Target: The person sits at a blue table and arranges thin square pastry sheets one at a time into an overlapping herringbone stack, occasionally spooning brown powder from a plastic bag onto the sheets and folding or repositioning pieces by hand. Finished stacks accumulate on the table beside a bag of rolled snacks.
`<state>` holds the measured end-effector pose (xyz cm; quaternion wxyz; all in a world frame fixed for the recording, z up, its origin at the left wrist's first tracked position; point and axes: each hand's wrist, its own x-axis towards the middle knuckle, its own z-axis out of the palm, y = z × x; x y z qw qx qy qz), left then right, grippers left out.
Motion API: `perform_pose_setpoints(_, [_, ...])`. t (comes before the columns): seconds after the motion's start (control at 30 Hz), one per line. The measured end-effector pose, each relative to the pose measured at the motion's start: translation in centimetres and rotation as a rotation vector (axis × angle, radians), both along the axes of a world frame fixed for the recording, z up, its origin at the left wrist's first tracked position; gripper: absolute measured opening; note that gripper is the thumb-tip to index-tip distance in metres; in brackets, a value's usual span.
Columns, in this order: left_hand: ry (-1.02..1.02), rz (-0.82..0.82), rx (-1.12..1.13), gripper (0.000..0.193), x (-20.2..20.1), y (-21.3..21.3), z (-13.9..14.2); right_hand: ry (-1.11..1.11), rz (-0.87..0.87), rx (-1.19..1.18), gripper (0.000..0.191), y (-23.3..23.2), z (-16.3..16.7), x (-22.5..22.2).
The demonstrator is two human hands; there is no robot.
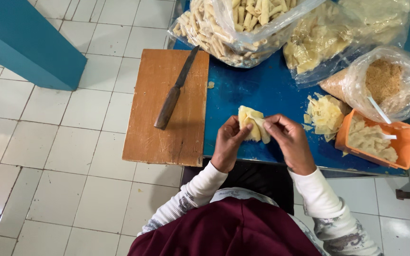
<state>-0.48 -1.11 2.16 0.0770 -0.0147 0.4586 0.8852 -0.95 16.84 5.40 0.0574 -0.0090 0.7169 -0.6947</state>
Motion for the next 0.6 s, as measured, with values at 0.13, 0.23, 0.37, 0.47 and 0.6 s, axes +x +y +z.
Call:
perform_pose_setpoints(0.13, [-0.018,0.015,0.039,0.031,0.3,-0.7,0.1,-0.276,-0.044,-0.421,0.008,2.9,-1.0,-2.6])
perform_pose_setpoints(0.23, [-0.032,0.036,0.023,0.031,0.6,-1.3,0.3,-0.103,-0.124,-0.326,0.007,4.2,-0.3,-4.6])
perform_pose_setpoints(0.37, [-0.076,0.078,0.029,0.037,1.0,-1.4,0.5,0.476,-0.162,0.39,0.007,3.4,0.9,-5.1])
perform_pose_setpoints(0.47, [-0.063,0.09,0.057,0.042,1.0,-1.5,0.5,0.734,-0.088,0.87,0.007,1.0,0.8,-4.5])
perform_pose_setpoints(0.6, [-0.042,0.088,0.058,0.044,0.8,-1.7,0.0,0.785,-0.033,0.952,0.011,-0.3,1.6,-3.1])
